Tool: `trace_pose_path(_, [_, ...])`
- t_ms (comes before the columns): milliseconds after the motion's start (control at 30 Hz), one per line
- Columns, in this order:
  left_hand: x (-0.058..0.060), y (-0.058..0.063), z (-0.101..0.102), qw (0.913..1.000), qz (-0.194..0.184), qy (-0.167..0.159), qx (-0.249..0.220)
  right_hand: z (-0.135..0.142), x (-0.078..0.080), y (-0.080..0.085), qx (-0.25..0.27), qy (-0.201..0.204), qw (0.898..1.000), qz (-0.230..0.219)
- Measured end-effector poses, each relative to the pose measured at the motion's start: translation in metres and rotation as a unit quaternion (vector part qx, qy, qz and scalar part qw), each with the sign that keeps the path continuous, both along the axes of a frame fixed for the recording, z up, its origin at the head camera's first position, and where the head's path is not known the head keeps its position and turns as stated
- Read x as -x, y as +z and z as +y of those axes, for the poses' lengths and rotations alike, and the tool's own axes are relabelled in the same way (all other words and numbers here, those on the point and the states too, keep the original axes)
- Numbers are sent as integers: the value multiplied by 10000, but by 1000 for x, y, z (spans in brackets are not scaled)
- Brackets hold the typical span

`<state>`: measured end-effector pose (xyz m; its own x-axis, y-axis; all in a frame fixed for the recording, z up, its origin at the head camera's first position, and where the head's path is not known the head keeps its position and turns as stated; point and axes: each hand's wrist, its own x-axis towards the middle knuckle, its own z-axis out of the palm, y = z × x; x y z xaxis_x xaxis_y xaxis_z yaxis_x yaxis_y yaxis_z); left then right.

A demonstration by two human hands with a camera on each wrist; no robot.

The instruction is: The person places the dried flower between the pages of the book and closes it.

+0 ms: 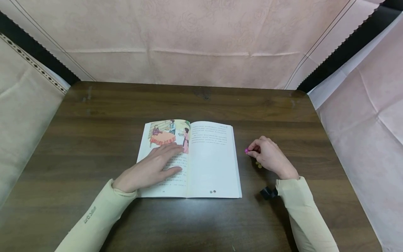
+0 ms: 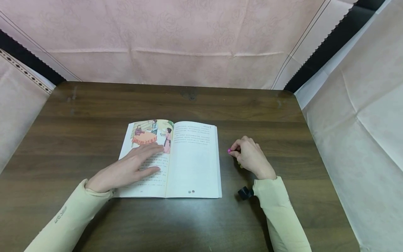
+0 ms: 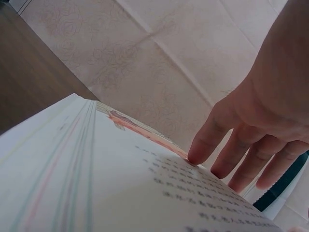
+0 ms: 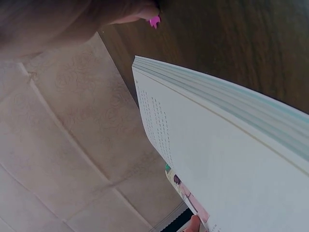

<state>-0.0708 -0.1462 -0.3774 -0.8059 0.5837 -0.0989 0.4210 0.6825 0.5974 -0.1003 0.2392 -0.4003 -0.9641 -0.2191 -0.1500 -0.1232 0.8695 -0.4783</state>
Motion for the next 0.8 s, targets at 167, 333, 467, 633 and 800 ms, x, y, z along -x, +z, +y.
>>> trace_pose_path(167, [0, -1, 0, 10000, 50, -5, -35, 0, 1, 0, -18, -47, 9999, -131])
trace_pose_path(333, [0, -1, 0, 10000, 4, 42, -28, 0, 1, 1, 13, -32, 9999, -117])
trace_pose_path(467, [0, 0, 1, 10000, -64, 72, -1, 0, 1, 1, 14, -35, 10000, -81])
trace_pose_path(633, [0, 1, 1, 10000, -42, 69, 23, 0, 1, 1, 3, -55, 9999, -92])
trace_pose_path(800, [0, 0, 1, 10000, -44, 65, 30, 1, 0, 1, 18, -37, 10000, -80])
